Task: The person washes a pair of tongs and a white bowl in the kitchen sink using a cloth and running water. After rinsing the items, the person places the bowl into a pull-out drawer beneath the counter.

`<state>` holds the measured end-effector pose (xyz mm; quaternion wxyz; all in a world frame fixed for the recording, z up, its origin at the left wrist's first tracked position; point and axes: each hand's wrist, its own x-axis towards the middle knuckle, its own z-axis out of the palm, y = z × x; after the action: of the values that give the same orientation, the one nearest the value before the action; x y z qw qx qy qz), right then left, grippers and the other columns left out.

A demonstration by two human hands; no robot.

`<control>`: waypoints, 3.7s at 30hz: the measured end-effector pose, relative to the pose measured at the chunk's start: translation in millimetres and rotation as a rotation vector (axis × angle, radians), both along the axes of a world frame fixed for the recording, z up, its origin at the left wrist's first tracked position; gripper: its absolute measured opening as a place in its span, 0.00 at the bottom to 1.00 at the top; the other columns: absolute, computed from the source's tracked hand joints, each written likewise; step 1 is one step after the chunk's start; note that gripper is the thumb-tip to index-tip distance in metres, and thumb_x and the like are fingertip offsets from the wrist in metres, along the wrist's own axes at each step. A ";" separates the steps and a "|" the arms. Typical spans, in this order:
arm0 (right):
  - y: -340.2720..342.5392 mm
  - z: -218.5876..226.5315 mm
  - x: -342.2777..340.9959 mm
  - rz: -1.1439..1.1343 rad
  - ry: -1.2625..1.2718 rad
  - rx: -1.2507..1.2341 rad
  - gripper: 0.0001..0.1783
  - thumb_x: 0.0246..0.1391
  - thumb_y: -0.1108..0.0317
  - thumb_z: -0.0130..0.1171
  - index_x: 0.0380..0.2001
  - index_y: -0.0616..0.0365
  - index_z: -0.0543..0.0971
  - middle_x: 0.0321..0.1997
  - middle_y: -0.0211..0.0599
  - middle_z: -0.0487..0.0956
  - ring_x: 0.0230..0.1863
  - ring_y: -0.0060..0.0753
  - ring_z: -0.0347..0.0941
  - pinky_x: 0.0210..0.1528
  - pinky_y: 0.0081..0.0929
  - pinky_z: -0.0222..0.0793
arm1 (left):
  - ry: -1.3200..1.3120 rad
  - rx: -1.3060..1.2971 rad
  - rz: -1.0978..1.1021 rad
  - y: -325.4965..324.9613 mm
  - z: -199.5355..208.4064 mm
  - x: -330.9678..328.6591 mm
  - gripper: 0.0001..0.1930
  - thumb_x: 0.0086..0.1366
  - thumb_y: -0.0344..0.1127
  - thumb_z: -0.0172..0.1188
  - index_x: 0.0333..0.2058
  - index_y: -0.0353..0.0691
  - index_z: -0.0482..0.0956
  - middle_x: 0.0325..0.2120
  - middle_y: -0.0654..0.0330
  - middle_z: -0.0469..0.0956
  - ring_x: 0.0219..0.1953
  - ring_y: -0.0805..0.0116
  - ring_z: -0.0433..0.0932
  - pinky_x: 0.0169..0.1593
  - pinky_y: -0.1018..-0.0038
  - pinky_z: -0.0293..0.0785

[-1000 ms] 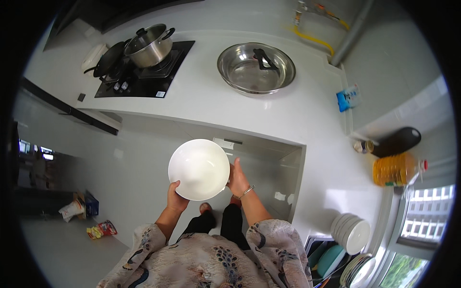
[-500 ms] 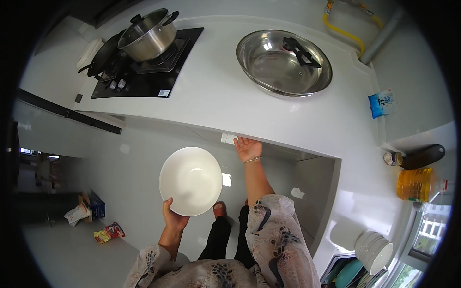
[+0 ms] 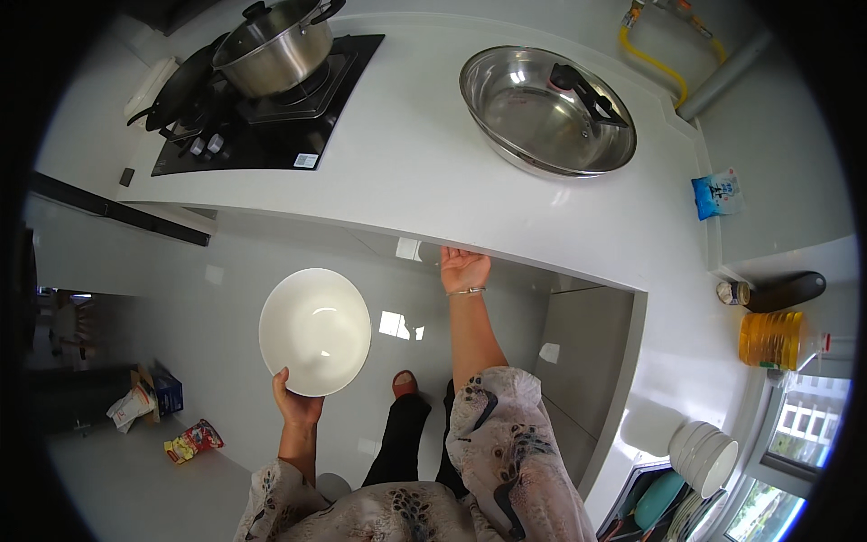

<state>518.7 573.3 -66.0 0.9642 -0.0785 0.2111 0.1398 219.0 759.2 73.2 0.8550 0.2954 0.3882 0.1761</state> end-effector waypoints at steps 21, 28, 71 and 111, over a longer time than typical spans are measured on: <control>-41.4 15.4 -253.8 0.208 0.362 -0.237 0.26 0.60 0.49 0.33 0.36 0.60 0.74 0.42 0.42 0.76 0.51 0.46 0.70 0.55 0.41 0.64 | -0.024 -0.010 -0.127 38.9 59.1 -38.2 0.32 0.52 0.48 0.53 0.56 0.42 0.61 0.52 0.58 0.67 0.54 0.57 0.67 0.53 0.59 0.67; -42.5 34.0 -294.9 0.201 0.415 -0.212 0.30 0.62 0.48 0.28 0.33 0.64 0.70 0.43 0.47 0.74 0.55 0.49 0.66 0.58 0.46 0.62 | -0.026 0.043 -0.208 41.7 58.9 -48.7 0.36 0.50 0.50 0.54 0.58 0.43 0.58 0.53 0.57 0.66 0.54 0.56 0.67 0.51 0.57 0.69; -42.9 201.3 -234.5 0.672 -0.371 -0.354 0.42 0.55 0.31 0.30 0.63 0.48 0.54 0.65 0.41 0.57 0.64 0.47 0.54 0.59 0.51 0.57 | -0.103 -0.253 -0.630 0.9 87.2 2.3 0.33 0.55 0.47 0.54 0.57 0.38 0.58 0.52 0.51 0.66 0.54 0.50 0.67 0.52 0.49 0.67; -72.4 144.7 -188.1 0.720 0.014 -0.323 0.36 0.56 0.43 0.40 0.62 0.51 0.55 0.64 0.41 0.57 0.64 0.48 0.53 0.61 0.60 0.48 | 0.215 -0.365 -0.780 -15.3 2.9 66.0 0.34 0.53 0.50 0.54 0.57 0.41 0.59 0.54 0.51 0.64 0.55 0.50 0.64 0.57 0.48 0.60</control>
<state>330.7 500.9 78.7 0.8274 -0.2974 0.1959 0.4343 285.0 743.9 76.1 0.8505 0.2803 0.3591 -0.2628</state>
